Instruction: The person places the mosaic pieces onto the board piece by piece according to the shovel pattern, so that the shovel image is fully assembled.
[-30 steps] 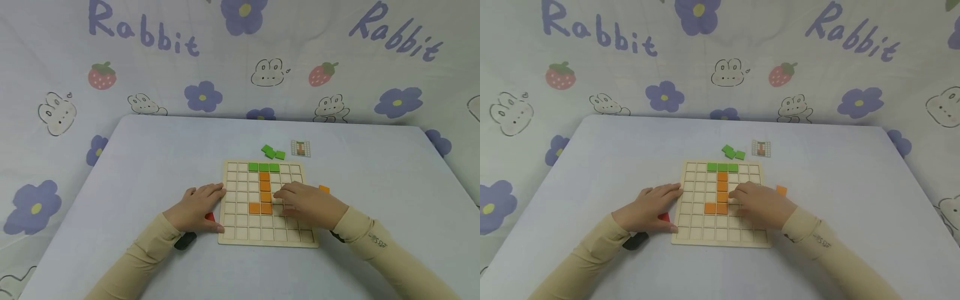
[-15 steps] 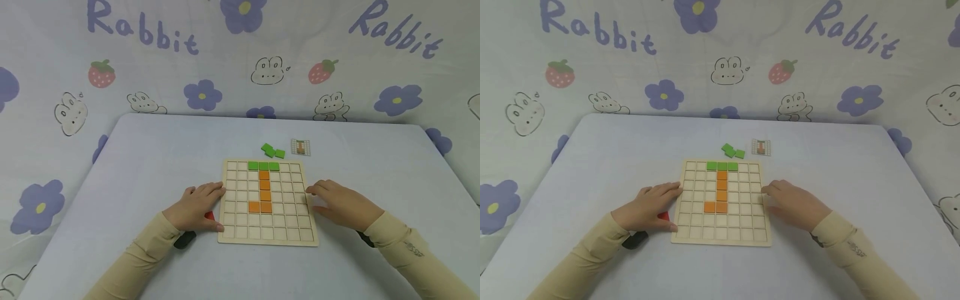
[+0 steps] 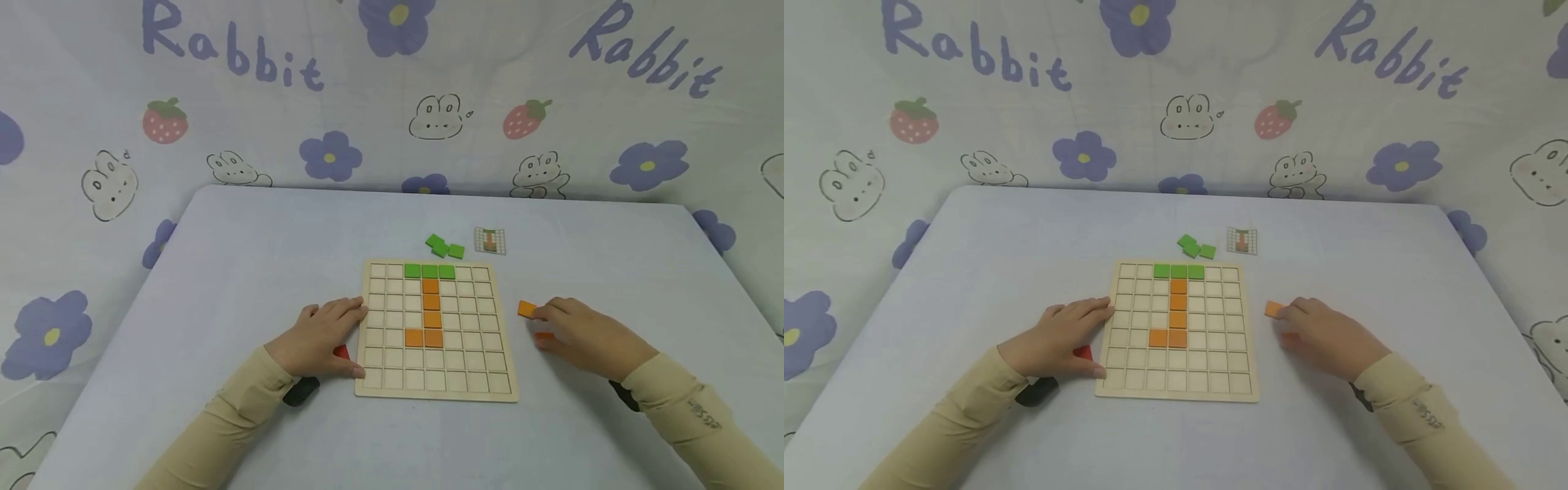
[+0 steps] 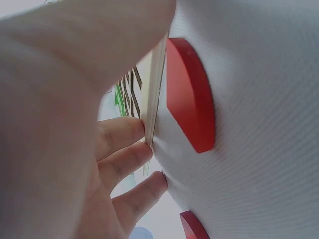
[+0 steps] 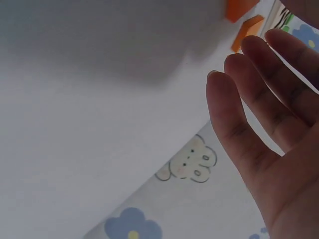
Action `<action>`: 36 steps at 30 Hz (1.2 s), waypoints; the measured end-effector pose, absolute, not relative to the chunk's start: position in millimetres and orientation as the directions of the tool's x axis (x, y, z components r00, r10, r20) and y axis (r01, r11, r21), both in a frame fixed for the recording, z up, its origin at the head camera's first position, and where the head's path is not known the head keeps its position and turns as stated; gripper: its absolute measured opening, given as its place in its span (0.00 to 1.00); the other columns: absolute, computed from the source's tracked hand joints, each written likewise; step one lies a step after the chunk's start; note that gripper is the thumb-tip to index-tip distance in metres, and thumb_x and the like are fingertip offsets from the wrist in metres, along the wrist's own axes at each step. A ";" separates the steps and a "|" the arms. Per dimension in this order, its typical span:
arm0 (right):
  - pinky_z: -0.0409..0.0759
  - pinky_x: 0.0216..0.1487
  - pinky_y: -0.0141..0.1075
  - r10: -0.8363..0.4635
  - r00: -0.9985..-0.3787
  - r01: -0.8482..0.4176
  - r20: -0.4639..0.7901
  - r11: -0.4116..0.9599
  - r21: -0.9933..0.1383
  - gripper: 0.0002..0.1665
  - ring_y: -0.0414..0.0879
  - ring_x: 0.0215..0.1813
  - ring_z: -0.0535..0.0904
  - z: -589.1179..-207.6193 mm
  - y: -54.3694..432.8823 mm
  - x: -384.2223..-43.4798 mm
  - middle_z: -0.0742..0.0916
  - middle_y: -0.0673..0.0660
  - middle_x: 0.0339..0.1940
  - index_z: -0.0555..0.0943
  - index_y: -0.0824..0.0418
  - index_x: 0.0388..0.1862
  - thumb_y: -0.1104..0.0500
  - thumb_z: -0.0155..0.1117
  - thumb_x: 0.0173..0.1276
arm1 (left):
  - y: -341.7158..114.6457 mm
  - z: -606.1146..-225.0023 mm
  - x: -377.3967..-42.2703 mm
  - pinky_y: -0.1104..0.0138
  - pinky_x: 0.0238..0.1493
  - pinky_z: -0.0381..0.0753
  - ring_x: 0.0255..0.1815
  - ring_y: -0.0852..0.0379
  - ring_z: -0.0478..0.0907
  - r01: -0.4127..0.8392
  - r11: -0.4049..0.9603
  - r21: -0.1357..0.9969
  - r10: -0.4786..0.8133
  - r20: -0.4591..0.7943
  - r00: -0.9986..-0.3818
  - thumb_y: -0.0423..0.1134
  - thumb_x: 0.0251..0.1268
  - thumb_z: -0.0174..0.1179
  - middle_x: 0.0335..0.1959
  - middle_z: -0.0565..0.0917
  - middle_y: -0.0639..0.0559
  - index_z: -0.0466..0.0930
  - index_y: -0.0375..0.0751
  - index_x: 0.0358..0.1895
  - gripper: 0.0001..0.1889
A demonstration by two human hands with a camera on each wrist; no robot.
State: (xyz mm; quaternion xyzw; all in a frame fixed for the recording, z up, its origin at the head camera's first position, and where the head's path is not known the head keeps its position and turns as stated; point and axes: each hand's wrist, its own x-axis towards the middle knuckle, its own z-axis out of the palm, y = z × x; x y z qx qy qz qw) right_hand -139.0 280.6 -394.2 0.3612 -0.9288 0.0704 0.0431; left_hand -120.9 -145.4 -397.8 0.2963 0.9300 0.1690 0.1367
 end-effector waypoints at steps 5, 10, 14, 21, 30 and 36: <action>0.81 0.41 0.38 -0.643 -0.759 -0.651 0.101 0.751 -0.109 0.18 0.43 0.43 0.80 -398.1 290.7 -140.2 0.83 0.50 0.41 0.81 0.58 0.45 0.58 0.74 0.56 | -145.7 -397.6 -120.9 0.37 0.62 0.56 0.73 0.41 0.56 0.497 0.771 0.399 0.593 -0.161 -0.789 0.58 0.53 0.68 0.74 0.59 0.42 0.59 0.37 0.72 0.47; 0.81 0.41 0.36 -0.637 -0.766 -0.643 0.088 0.758 -0.112 0.16 0.39 0.42 0.79 -402.5 293.4 -137.3 0.82 0.48 0.40 0.82 0.56 0.44 0.54 0.72 0.58 | -145.6 -397.3 -120.6 0.37 0.63 0.56 0.73 0.41 0.56 0.493 0.773 0.400 0.591 -0.169 -0.789 0.58 0.53 0.68 0.74 0.59 0.42 0.59 0.37 0.72 0.47; 0.80 0.41 0.36 -0.652 -0.752 -0.659 0.093 0.744 -0.113 0.16 0.38 0.41 0.78 -404.2 292.9 -133.8 0.81 0.47 0.41 0.82 0.55 0.44 0.53 0.73 0.57 | -145.8 -398.4 -120.1 0.37 0.63 0.55 0.73 0.41 0.55 0.490 0.774 0.401 0.589 -0.172 -0.789 0.59 0.53 0.68 0.74 0.58 0.42 0.58 0.37 0.72 0.48; 0.81 0.40 0.35 -0.677 -0.723 -0.689 0.137 0.720 -0.084 0.19 0.39 0.40 0.78 -407.6 293.7 -131.4 0.81 0.48 0.40 0.82 0.56 0.43 0.60 0.77 0.51 | -145.7 -398.8 -118.4 0.37 0.63 0.55 0.74 0.42 0.55 0.487 0.776 0.401 0.588 -0.180 -0.788 0.59 0.53 0.67 0.74 0.58 0.43 0.58 0.38 0.72 0.47; 0.80 0.36 0.34 -0.687 -0.692 -0.711 0.219 0.702 -0.044 0.18 0.38 0.37 0.78 -411.5 293.1 -132.3 0.81 0.48 0.37 0.82 0.57 0.40 0.59 0.77 0.50 | -145.8 -399.3 -119.1 0.37 0.62 0.57 0.73 0.42 0.56 0.502 0.768 0.396 0.596 -0.157 -0.787 0.58 0.53 0.68 0.74 0.59 0.43 0.59 0.37 0.71 0.47; 0.80 0.34 0.33 -0.691 -0.681 -0.715 0.241 0.699 -0.017 0.17 0.38 0.35 0.78 -412.0 289.7 -133.3 0.81 0.48 0.35 0.82 0.58 0.38 0.58 0.77 0.50 | -145.7 -398.2 -119.5 0.38 0.62 0.56 0.73 0.42 0.56 0.500 0.769 0.398 0.595 -0.160 -0.788 0.58 0.53 0.68 0.74 0.59 0.43 0.59 0.37 0.71 0.47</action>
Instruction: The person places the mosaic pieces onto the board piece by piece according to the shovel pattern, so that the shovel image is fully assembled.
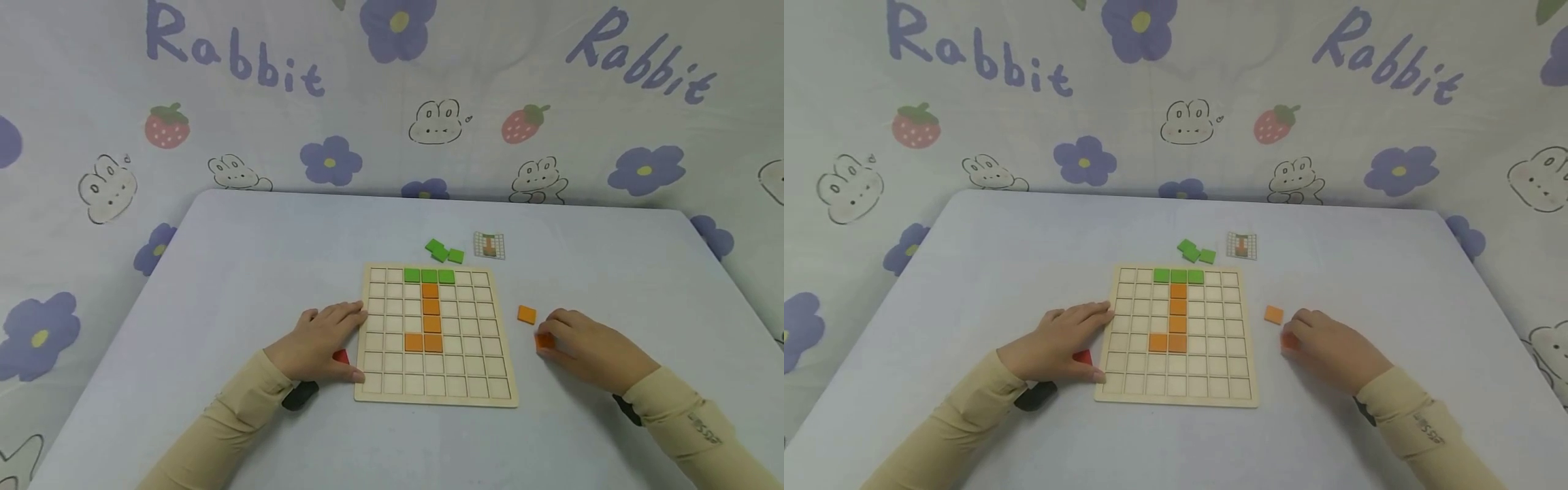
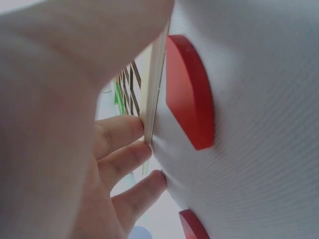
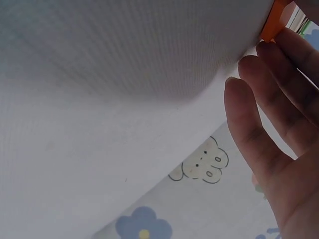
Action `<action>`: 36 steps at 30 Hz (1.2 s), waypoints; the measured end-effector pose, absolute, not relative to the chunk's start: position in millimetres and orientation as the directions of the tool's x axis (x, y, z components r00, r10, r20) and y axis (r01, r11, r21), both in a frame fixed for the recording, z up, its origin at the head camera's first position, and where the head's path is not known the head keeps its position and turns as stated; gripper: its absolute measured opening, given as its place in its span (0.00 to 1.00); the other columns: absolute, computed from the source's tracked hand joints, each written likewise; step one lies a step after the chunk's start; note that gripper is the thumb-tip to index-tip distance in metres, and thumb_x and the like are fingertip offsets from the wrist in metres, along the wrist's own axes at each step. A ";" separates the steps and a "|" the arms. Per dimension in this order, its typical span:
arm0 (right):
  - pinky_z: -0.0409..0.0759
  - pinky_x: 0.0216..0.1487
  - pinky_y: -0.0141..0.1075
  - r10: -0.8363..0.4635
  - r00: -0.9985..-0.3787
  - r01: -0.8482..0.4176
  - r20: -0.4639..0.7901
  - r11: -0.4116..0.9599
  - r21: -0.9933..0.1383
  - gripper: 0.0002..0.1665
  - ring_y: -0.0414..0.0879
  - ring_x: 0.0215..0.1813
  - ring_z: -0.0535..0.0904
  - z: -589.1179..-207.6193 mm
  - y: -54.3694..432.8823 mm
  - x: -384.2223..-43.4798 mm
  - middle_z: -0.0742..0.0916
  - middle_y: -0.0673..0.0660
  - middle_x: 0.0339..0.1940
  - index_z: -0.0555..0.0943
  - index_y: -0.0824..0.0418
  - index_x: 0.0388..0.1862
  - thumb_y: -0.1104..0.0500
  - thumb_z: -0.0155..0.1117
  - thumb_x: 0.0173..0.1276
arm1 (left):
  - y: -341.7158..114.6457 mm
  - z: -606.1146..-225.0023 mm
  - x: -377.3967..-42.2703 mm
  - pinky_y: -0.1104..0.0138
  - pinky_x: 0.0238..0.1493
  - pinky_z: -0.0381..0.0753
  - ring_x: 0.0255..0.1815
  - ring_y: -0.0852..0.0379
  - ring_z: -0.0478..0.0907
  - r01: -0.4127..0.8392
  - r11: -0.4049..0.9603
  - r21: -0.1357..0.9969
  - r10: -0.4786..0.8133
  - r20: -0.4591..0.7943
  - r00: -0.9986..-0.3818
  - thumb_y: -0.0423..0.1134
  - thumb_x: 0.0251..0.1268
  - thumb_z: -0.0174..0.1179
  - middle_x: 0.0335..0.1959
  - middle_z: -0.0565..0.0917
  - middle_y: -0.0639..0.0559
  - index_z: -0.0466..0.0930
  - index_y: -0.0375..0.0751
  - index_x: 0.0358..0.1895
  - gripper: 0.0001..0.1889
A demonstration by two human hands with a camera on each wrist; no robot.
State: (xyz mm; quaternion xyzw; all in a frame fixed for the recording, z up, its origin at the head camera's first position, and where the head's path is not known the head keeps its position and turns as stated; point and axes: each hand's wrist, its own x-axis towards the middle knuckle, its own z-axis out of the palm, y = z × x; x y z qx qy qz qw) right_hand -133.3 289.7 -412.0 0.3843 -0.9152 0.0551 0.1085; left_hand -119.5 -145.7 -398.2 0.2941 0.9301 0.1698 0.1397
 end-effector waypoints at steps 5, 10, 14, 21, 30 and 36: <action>0.79 0.32 0.32 -0.699 -0.668 -0.724 0.256 0.690 -0.006 0.17 0.37 0.33 0.77 -410.6 285.5 -132.8 0.80 0.48 0.33 0.82 0.59 0.37 0.58 0.78 0.49 | -145.9 -397.2 -118.4 0.37 0.62 0.56 0.73 0.42 0.56 0.498 0.769 0.400 0.594 -0.161 -0.788 0.58 0.54 0.67 0.74 0.59 0.42 0.59 0.37 0.72 0.47; 0.79 0.32 0.32 -0.705 -0.665 -0.727 0.246 0.686 0.002 0.17 0.37 0.32 0.76 -407.9 281.5 -135.3 0.80 0.49 0.32 0.81 0.62 0.37 0.59 0.77 0.49 | -146.0 -398.2 -118.7 0.37 0.62 0.57 0.73 0.42 0.56 0.504 0.768 0.394 0.596 -0.154 -0.788 0.59 0.53 0.67 0.74 0.59 0.43 0.59 0.37 0.72 0.47; 0.79 0.34 0.33 -0.701 -0.677 -0.723 0.225 0.691 -0.023 0.17 0.37 0.33 0.75 -403.4 276.9 -138.1 0.79 0.49 0.32 0.81 0.62 0.38 0.61 0.77 0.50 | -146.1 -398.2 -118.9 0.37 0.62 0.57 0.73 0.42 0.56 0.505 0.769 0.392 0.595 -0.152 -0.789 0.59 0.53 0.67 0.73 0.59 0.43 0.59 0.38 0.71 0.47; 0.77 0.32 0.32 -0.703 -0.683 -0.722 0.200 0.691 -0.040 0.15 0.36 0.32 0.73 -397.8 268.7 -142.1 0.79 0.48 0.32 0.79 0.60 0.36 0.61 0.76 0.52 | -145.3 -397.5 -118.0 0.37 0.62 0.57 0.73 0.42 0.56 0.497 0.767 0.406 0.594 -0.156 -0.789 0.58 0.53 0.68 0.73 0.59 0.42 0.59 0.37 0.71 0.47; 0.79 0.37 0.33 -0.707 -0.691 -0.720 0.151 0.692 -0.055 0.14 0.37 0.35 0.75 -394.7 255.8 -146.8 0.79 0.48 0.34 0.80 0.60 0.39 0.61 0.74 0.56 | -145.3 -398.8 -119.3 0.37 0.62 0.57 0.73 0.42 0.56 0.505 0.765 0.400 0.599 -0.154 -0.786 0.59 0.53 0.67 0.74 0.59 0.43 0.59 0.38 0.71 0.47; 0.79 0.38 0.32 -0.724 -0.680 -0.733 0.114 0.678 -0.062 0.15 0.37 0.36 0.76 -393.8 242.4 -149.7 0.80 0.49 0.36 0.81 0.60 0.42 0.58 0.73 0.58 | -145.4 -399.8 -119.4 0.37 0.61 0.57 0.73 0.42 0.56 0.503 0.768 0.397 0.596 -0.155 -0.788 0.59 0.53 0.67 0.74 0.59 0.42 0.59 0.38 0.71 0.47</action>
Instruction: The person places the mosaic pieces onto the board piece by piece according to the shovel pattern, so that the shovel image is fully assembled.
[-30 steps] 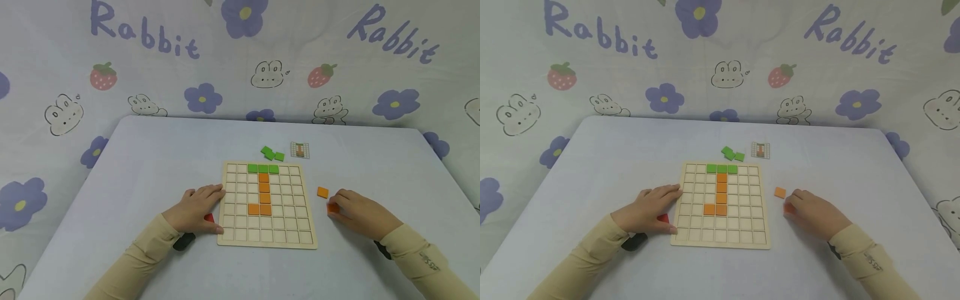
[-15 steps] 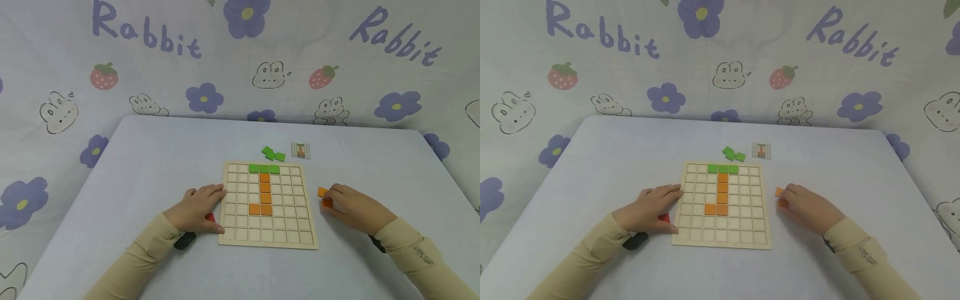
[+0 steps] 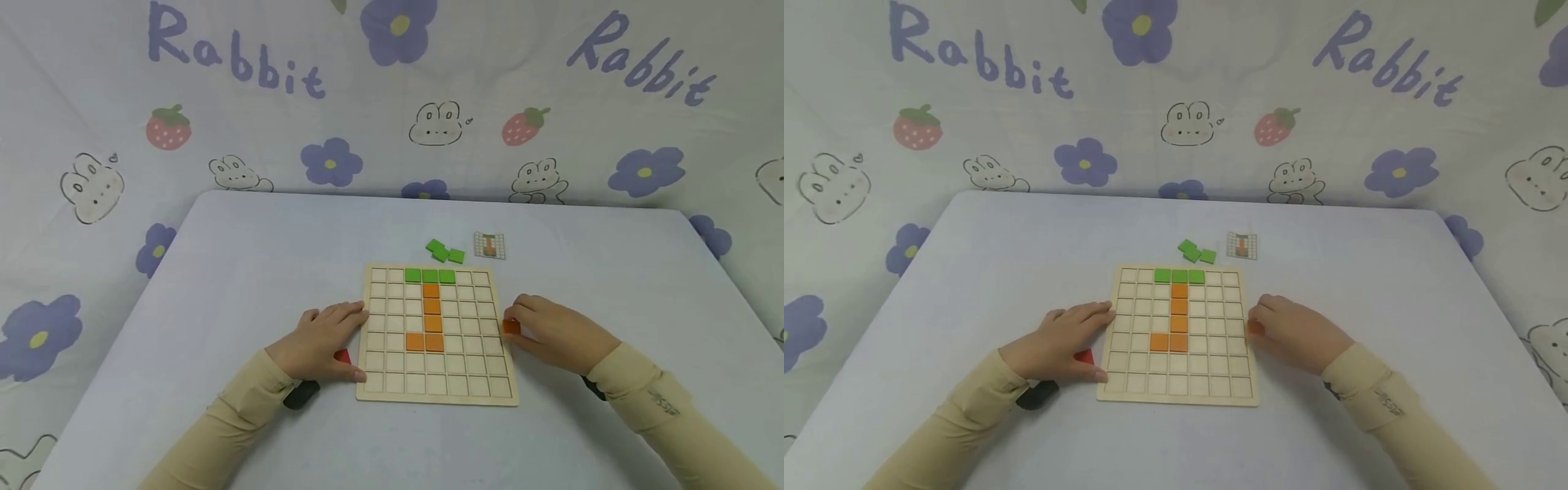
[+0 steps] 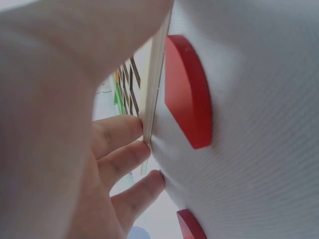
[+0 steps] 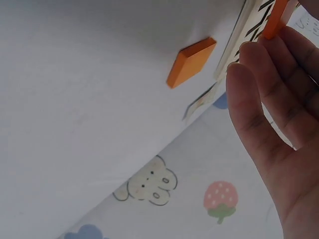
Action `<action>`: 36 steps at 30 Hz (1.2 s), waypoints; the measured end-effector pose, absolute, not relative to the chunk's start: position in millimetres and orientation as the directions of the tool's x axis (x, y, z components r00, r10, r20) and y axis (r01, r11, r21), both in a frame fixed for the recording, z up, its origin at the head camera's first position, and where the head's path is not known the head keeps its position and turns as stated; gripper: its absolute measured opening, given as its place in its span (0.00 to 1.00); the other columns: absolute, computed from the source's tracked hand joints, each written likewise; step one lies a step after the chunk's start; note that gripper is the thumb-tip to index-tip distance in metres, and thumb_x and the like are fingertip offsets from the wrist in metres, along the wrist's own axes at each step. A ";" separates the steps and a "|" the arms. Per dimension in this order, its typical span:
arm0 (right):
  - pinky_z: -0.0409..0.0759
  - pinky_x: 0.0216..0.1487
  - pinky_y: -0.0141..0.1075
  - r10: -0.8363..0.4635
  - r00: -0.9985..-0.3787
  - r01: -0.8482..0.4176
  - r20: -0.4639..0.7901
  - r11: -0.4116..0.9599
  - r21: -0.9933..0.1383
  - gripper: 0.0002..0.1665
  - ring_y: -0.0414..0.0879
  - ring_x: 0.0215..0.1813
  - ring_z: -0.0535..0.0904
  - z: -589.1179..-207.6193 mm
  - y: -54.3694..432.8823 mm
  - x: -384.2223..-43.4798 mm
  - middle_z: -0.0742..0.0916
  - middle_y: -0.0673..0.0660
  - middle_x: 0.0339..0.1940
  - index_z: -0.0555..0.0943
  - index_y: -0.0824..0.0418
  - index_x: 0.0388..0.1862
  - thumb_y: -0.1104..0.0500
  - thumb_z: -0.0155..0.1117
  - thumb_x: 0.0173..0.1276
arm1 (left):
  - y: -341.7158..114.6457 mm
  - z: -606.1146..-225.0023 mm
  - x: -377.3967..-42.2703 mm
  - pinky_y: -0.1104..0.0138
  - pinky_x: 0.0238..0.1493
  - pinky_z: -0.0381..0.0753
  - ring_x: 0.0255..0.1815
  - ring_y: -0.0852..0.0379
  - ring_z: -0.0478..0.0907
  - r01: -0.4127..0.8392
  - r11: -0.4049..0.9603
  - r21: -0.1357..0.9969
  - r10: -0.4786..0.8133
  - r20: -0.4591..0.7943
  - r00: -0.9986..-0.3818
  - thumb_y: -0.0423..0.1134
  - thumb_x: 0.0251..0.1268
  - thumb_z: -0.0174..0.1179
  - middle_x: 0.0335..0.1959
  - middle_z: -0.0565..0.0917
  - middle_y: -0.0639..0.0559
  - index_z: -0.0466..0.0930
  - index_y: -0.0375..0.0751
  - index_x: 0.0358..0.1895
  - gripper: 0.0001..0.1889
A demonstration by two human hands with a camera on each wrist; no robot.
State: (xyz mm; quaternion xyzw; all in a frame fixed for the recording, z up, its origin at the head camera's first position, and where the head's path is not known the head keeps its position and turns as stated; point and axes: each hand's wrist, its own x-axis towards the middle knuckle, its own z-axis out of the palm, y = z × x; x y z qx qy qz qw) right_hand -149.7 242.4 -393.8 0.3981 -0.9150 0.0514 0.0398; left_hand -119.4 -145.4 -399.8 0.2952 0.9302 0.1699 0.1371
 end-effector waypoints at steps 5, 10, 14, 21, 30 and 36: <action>0.78 0.36 0.31 -0.732 -0.671 -0.741 0.118 0.667 -0.076 0.15 0.36 0.34 0.73 -394.3 232.0 -150.5 0.80 0.48 0.36 0.81 0.60 0.41 0.54 0.73 0.58 | -145.7 -400.0 -119.0 0.37 0.62 0.56 0.73 0.42 0.56 0.503 0.764 0.405 0.598 -0.148 -0.788 0.59 0.54 0.67 0.73 0.59 0.42 0.59 0.37 0.71 0.46; 0.77 0.37 0.31 -0.740 -0.664 -0.748 0.110 0.660 -0.077 0.14 0.36 0.34 0.72 -394.9 221.8 -151.6 0.80 0.48 0.36 0.80 0.59 0.40 0.55 0.72 0.59 | -146.2 -399.6 -118.4 0.37 0.62 0.56 0.73 0.42 0.56 0.500 0.766 0.404 0.596 -0.152 -0.789 0.58 0.54 0.67 0.73 0.59 0.42 0.59 0.37 0.71 0.46; 0.78 0.38 0.31 -0.752 -0.653 -0.757 0.093 0.648 -0.076 0.14 0.37 0.35 0.73 -394.3 209.2 -153.6 0.80 0.49 0.37 0.80 0.59 0.41 0.55 0.71 0.60 | -147.0 -399.5 -118.0 0.37 0.62 0.56 0.73 0.42 0.56 0.494 0.769 0.406 0.592 -0.157 -0.791 0.58 0.54 0.67 0.74 0.59 0.42 0.59 0.37 0.72 0.47; 0.78 0.39 0.31 -0.796 -0.598 -0.801 0.094 0.594 -0.067 0.14 0.38 0.35 0.74 -394.5 187.6 -155.0 0.79 0.49 0.36 0.80 0.60 0.42 0.55 0.70 0.61 | -147.9 -401.8 -117.8 0.36 0.62 0.56 0.73 0.41 0.56 0.497 0.762 0.416 0.596 -0.151 -0.788 0.58 0.54 0.67 0.73 0.59 0.42 0.59 0.37 0.71 0.46; 0.78 0.40 0.32 -0.814 -0.575 -0.817 0.086 0.565 -0.114 0.15 0.39 0.36 0.74 -400.0 173.0 -152.4 0.79 0.50 0.37 0.79 0.60 0.44 0.54 0.69 0.62 | -148.3 -404.9 -118.8 0.37 0.62 0.57 0.73 0.42 0.56 0.511 0.762 0.397 0.600 -0.138 -0.788 0.59 0.53 0.67 0.73 0.60 0.42 0.59 0.37 0.71 0.47; 0.78 0.40 0.32 -0.830 -0.553 -0.831 0.075 0.543 -0.120 0.16 0.39 0.36 0.74 -405.5 170.0 -151.6 0.79 0.49 0.36 0.79 0.60 0.43 0.52 0.69 0.62 | -148.4 -403.8 -118.7 0.37 0.61 0.57 0.73 0.42 0.56 0.511 0.759 0.403 0.602 -0.137 -0.786 0.58 0.54 0.67 0.73 0.60 0.43 0.60 0.37 0.71 0.46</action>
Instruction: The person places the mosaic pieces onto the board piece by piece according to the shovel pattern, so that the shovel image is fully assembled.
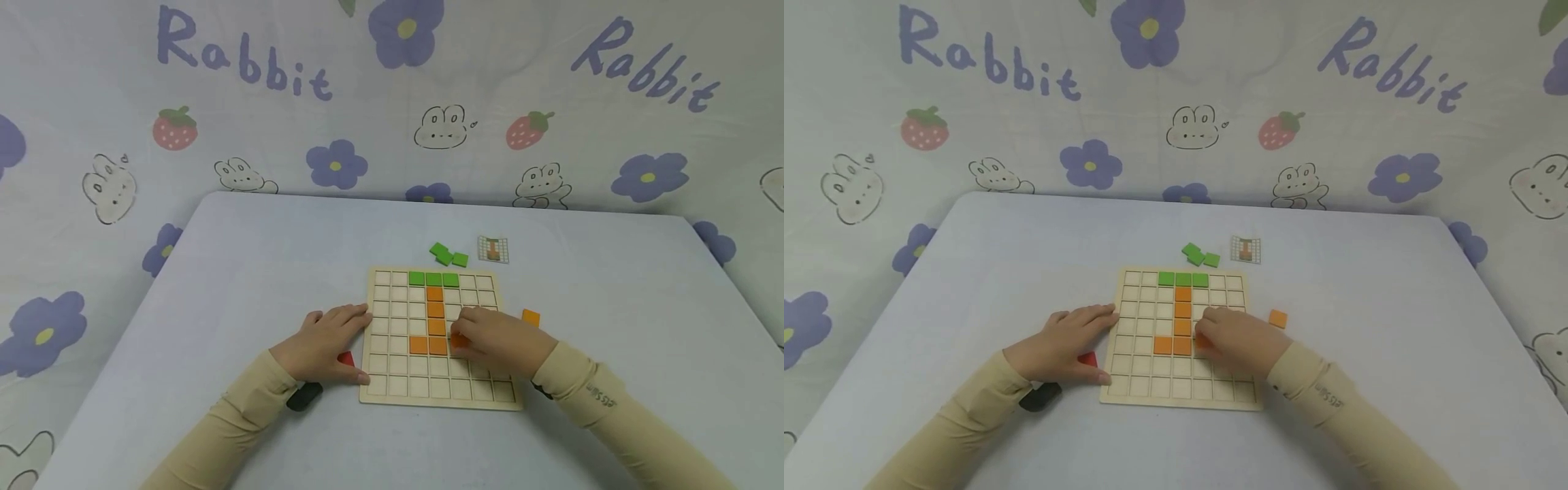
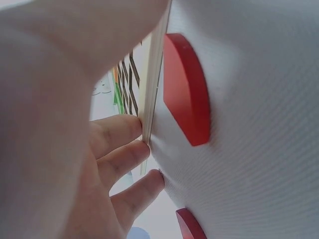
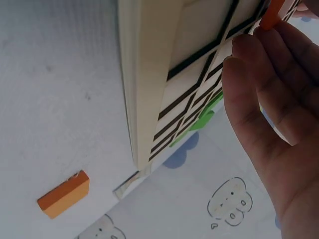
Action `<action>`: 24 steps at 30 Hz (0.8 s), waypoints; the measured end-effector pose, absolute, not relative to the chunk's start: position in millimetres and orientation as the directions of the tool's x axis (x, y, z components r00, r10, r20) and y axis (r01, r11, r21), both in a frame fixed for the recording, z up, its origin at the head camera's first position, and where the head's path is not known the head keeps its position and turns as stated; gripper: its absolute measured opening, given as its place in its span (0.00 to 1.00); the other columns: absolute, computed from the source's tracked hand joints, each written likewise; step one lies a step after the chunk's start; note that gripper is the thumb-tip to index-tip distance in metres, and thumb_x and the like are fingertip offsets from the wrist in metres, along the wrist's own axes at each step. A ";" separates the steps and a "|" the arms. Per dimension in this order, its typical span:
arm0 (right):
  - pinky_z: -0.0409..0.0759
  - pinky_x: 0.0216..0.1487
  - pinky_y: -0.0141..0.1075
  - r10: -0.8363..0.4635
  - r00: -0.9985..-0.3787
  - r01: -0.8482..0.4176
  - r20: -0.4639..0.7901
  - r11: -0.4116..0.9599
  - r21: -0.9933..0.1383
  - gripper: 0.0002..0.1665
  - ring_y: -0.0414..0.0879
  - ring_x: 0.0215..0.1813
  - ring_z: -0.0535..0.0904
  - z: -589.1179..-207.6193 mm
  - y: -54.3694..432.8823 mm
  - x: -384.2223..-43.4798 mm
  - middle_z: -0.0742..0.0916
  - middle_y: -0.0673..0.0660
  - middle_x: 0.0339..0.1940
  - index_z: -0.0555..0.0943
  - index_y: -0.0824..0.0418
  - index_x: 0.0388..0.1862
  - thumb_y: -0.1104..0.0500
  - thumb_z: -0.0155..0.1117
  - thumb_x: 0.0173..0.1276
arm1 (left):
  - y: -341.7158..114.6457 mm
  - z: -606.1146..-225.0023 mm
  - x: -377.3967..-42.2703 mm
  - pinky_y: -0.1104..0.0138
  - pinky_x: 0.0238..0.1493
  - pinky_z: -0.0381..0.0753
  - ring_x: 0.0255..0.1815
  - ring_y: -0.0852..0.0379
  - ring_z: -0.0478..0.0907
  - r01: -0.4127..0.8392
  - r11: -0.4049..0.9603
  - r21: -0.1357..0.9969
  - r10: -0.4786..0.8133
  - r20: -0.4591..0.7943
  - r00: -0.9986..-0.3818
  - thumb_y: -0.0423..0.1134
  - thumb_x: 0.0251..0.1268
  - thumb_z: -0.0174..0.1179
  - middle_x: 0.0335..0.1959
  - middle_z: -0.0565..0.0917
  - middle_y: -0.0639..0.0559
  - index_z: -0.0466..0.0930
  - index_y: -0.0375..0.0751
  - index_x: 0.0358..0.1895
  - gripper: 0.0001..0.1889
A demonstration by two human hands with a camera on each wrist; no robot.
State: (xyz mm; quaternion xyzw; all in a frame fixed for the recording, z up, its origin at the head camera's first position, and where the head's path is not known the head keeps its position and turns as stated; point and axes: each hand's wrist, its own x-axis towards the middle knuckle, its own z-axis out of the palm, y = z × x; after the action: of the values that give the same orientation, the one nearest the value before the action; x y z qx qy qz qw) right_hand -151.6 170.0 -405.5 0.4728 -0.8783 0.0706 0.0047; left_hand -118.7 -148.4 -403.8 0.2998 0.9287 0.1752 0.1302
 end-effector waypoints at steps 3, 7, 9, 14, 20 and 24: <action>0.78 0.42 0.33 -0.827 -0.560 -0.826 0.051 0.552 -0.112 0.16 0.39 0.37 0.74 -405.8 169.0 -150.4 0.79 0.49 0.37 0.80 0.59 0.44 0.51 0.68 0.63 | -148.1 -403.7 -118.6 0.37 0.62 0.57 0.73 0.43 0.56 0.511 0.760 0.401 0.602 -0.138 -0.787 0.59 0.54 0.67 0.73 0.60 0.43 0.59 0.37 0.71 0.46; 0.78 0.43 0.33 -0.826 -0.562 -0.825 0.040 0.557 -0.092 0.17 0.39 0.37 0.74 -406.0 168.0 -149.7 0.80 0.48 0.37 0.80 0.58 0.45 0.49 0.67 0.64 | -147.9 -404.0 -118.4 0.37 0.62 0.57 0.73 0.43 0.56 0.512 0.762 0.398 0.601 -0.138 -0.787 0.59 0.54 0.67 0.73 0.60 0.43 0.59 0.37 0.72 0.47; 0.78 0.42 0.34 -0.827 -0.560 -0.827 0.041 0.556 -0.082 0.17 0.39 0.37 0.73 -405.5 167.6 -149.1 0.79 0.48 0.36 0.81 0.57 0.44 0.48 0.67 0.64 | -147.7 -404.1 -118.1 0.37 0.62 0.57 0.73 0.43 0.56 0.510 0.763 0.398 0.600 -0.140 -0.788 0.59 0.54 0.67 0.73 0.60 0.43 0.59 0.37 0.72 0.47; 0.78 0.41 0.33 -0.832 -0.553 -0.833 0.053 0.550 -0.061 0.16 0.39 0.36 0.72 -403.7 167.6 -147.4 0.79 0.48 0.36 0.81 0.57 0.44 0.48 0.67 0.63 | -147.6 -403.2 -118.0 0.37 0.62 0.56 0.73 0.43 0.56 0.503 0.765 0.403 0.597 -0.148 -0.788 0.59 0.53 0.67 0.73 0.59 0.43 0.59 0.37 0.72 0.47; 0.78 0.41 0.32 -0.836 -0.542 -0.840 0.085 0.540 -0.049 0.17 0.39 0.36 0.73 -405.6 168.3 -147.3 0.79 0.48 0.36 0.80 0.57 0.44 0.48 0.68 0.62 | -147.9 -402.7 -118.5 0.37 0.62 0.56 0.73 0.43 0.56 0.503 0.763 0.407 0.598 -0.149 -0.787 0.59 0.53 0.67 0.74 0.59 0.43 0.59 0.38 0.72 0.47; 0.78 0.40 0.32 -0.839 -0.534 -0.845 0.100 0.531 -0.056 0.19 0.39 0.36 0.73 -406.7 169.6 -148.5 0.79 0.47 0.36 0.80 0.56 0.43 0.45 0.68 0.62 | -147.5 -402.2 -118.9 0.37 0.62 0.56 0.73 0.42 0.56 0.504 0.763 0.404 0.599 -0.150 -0.786 0.59 0.53 0.67 0.74 0.59 0.43 0.59 0.38 0.72 0.47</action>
State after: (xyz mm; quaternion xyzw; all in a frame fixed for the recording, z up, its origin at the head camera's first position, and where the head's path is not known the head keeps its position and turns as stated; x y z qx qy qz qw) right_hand -148.5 169.6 -406.7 0.4816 -0.8745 0.0487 0.0301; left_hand -118.9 -147.5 -402.2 0.2971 0.9289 0.1740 0.1364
